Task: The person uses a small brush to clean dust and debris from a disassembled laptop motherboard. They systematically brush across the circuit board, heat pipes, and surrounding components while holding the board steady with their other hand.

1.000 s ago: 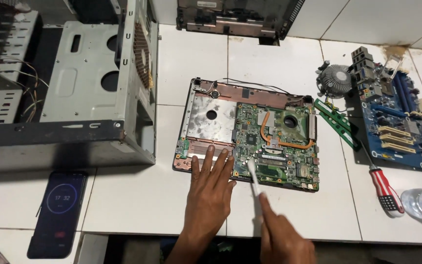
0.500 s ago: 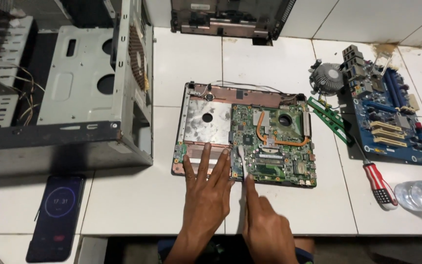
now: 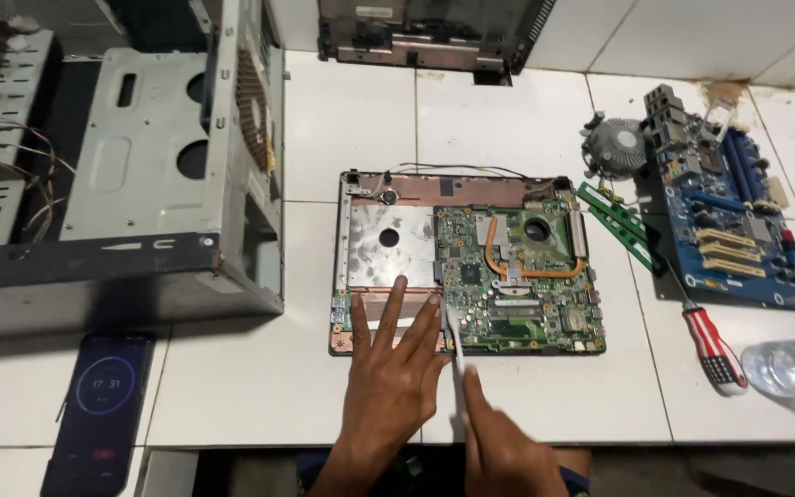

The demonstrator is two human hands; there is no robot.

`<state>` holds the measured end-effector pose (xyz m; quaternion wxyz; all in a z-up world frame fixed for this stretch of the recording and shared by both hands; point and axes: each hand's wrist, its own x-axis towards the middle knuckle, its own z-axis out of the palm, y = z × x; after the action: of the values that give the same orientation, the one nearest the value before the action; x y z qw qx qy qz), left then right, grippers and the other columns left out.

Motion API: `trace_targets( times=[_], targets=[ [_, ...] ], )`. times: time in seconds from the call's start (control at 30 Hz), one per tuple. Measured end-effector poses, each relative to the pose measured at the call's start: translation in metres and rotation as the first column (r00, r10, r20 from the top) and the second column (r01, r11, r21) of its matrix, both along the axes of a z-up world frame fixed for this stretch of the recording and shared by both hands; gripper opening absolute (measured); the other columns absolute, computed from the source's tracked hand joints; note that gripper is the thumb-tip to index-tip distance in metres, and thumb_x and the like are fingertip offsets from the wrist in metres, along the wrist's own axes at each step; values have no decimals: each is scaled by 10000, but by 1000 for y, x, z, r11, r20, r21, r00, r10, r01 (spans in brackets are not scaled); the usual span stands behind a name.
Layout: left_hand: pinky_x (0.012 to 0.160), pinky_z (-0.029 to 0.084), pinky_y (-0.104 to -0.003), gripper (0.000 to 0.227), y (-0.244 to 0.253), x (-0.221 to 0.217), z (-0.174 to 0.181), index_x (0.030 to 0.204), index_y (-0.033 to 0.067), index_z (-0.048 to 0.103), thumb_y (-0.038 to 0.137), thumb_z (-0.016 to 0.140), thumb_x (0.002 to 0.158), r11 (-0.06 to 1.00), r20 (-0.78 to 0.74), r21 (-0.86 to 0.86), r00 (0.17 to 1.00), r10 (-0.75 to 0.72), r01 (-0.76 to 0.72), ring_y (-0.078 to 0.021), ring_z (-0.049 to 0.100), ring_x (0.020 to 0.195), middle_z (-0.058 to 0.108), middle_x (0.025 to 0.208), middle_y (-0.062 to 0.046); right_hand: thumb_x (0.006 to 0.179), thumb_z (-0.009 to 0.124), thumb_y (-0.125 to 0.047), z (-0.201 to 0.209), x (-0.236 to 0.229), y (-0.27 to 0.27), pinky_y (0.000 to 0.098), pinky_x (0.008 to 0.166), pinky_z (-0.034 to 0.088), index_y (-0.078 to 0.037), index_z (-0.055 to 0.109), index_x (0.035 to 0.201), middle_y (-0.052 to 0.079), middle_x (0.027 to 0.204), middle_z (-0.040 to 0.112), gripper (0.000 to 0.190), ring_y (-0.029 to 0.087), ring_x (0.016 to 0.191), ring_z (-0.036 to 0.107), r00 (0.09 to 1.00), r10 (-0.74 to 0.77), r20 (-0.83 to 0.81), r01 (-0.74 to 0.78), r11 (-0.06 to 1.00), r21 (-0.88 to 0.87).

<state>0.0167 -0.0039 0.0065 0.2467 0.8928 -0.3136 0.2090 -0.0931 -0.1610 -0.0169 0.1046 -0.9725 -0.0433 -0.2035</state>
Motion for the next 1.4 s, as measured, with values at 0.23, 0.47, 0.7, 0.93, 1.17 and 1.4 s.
trace_targets(
  times=[0.23, 0.47, 0.7, 0.93, 1.17, 1.4],
  targets=[
    [1240, 112, -759, 481, -1, 0, -4, 1383, -6, 668, 261, 724, 987, 1000, 24, 4, 1000, 2, -2, -435, 299, 1552, 540, 1584, -56, 973, 653, -216, 8, -9, 12, 336, 337, 325, -49, 507, 1534, -32, 606, 497, 603, 110, 388, 376, 999, 14, -40, -18, 993, -119],
    [1245, 128, -751, 464, 0, -3, -6, 1387, -30, 652, 221, 700, 1000, 1000, 31, -22, 999, -20, 21, -432, 311, 1548, 556, 1569, -79, 1019, 533, -348, 20, 13, 13, 620, 585, 521, -250, 328, 1648, 116, 898, 692, 670, 457, 679, 690, 888, -69, -455, 163, 972, 171],
    [1246, 132, -742, 464, -1, -3, -8, 1387, -32, 654, 218, 693, 998, 999, 24, -51, 1000, -19, 20, -432, 314, 1547, 569, 1558, -87, 1010, 553, -292, 34, 28, 9, 621, 616, 520, -250, 398, 1620, 156, 827, 707, 631, 451, 678, 703, 887, -102, -450, 167, 980, 106],
    [1249, 119, -738, 450, 1, -3, -4, 1394, -24, 650, 241, 647, 1030, 997, 22, -71, 1000, -13, 14, -422, 305, 1551, 574, 1554, -68, 1025, 541, -300, 43, 52, 5, 636, 586, 530, -181, 448, 1591, 204, 1012, 760, 586, 491, 697, 718, 920, -50, -389, 108, 986, 129],
    [1243, 133, -757, 443, 0, -2, -6, 1375, -26, 660, 199, 687, 995, 997, 18, -69, 1000, -21, 22, -447, 320, 1539, 570, 1554, -79, 1047, 500, -285, 70, 84, 3, 609, 552, 524, -216, 348, 1627, 193, 754, 721, 604, 435, 577, 693, 879, -92, -469, 183, 971, 152],
    [1245, 122, -753, 424, 0, -2, -2, 1362, -37, 664, 164, 684, 989, 996, 2, -89, 1000, -26, 26, -458, 328, 1531, 581, 1541, -85, 1033, 523, -225, 72, 104, -2, 563, 471, 556, -135, 533, 1522, 209, 630, 693, 497, 402, 473, 679, 916, -41, -398, 74, 995, 67]
  ],
)
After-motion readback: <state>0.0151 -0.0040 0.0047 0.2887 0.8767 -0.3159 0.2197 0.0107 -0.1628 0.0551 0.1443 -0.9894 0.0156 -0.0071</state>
